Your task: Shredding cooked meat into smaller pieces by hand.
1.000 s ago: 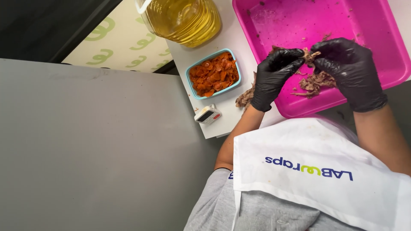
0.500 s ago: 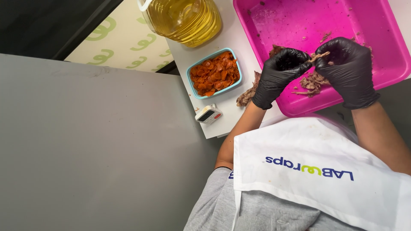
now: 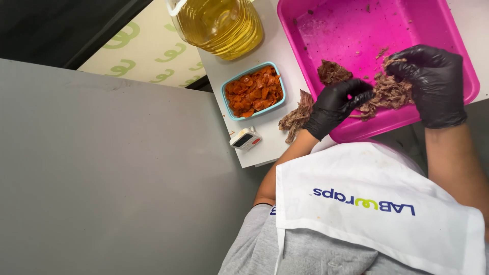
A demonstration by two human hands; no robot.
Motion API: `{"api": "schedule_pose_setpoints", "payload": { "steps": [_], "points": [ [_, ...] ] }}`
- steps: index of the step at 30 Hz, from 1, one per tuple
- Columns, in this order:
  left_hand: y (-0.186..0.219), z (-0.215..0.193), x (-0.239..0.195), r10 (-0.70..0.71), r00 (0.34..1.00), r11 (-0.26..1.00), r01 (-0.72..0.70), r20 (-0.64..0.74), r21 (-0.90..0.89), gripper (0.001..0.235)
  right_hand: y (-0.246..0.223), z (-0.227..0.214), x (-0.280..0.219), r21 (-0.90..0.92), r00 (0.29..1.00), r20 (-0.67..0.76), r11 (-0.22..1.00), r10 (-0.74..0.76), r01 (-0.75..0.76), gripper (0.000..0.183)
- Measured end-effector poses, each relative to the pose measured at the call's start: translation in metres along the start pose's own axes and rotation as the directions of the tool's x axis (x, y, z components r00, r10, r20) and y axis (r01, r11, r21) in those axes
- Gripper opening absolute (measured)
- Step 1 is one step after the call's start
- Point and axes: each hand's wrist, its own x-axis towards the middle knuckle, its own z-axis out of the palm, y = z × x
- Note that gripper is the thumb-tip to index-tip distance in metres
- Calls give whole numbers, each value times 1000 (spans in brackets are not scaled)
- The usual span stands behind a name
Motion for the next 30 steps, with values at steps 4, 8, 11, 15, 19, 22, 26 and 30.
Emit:
{"api": "schedule_pose_setpoints", "payload": {
  "steps": [4,8,11,15,19,22,26,30],
  "points": [
    [7,1,3,47,980,926,-115,-193,-358,33,3,12,-7,102,993,-5,988,115,-113,7],
    [-19,16,5,-54,975,897,-47,-214,-439,29,6,20,-7,139,987,55,977,153,-159,8],
    [-32,26,4,-76,966,821,-81,-249,-565,27,14,21,-10,145,983,90,974,162,-174,12],
    [6,-6,6,-109,939,981,49,-326,-186,19,-1,24,-14,429,956,152,855,251,-293,19],
    [-25,-2,3,-23,1000,959,27,-17,282,4,-7,9,-11,136,986,57,977,156,-163,13],
    [-5,-2,-10,-88,987,886,17,133,464,9,-11,8,-5,-367,997,81,929,-11,41,14],
    [-10,-4,-9,69,997,988,-65,-22,144,38,-23,20,1,-101,994,94,994,61,-52,21],
    [-13,1,-5,7,984,866,-94,-176,-491,41,-13,23,-2,-50,971,112,977,211,-207,20]
  ]
}}
